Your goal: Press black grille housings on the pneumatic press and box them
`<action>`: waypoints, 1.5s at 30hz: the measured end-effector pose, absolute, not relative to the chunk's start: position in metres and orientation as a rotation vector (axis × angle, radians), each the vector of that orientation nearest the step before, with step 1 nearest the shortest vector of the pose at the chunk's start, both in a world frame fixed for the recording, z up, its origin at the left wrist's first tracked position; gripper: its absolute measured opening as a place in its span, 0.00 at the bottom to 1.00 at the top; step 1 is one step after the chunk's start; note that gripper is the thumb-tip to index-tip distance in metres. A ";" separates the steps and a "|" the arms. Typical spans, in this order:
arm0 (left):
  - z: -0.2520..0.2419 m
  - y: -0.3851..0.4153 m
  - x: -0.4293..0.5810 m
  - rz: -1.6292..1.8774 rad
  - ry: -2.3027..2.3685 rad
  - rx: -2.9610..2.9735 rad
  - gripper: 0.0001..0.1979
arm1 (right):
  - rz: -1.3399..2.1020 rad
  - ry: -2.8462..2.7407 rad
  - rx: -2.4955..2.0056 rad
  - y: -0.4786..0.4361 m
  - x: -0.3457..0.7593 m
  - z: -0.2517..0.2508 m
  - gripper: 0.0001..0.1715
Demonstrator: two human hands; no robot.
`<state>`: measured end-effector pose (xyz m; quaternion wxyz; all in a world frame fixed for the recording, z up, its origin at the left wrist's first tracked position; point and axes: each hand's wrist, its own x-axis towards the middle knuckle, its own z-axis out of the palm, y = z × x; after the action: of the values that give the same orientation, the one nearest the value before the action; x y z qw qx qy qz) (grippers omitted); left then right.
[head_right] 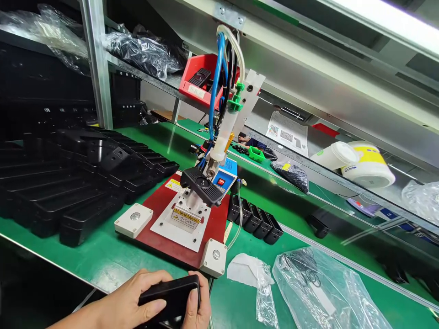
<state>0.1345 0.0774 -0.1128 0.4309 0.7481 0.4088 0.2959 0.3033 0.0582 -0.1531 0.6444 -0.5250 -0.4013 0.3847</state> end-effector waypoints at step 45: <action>-0.057 0.122 0.151 1.869 1.052 2.231 0.27 | 0.344 -1.417 -1.109 0.123 0.323 -0.025 0.27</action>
<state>0.1505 0.1217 -0.0573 0.0233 0.7208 0.3398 0.6037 0.3226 0.1234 -0.0247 0.6090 -0.4801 -0.6136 0.1488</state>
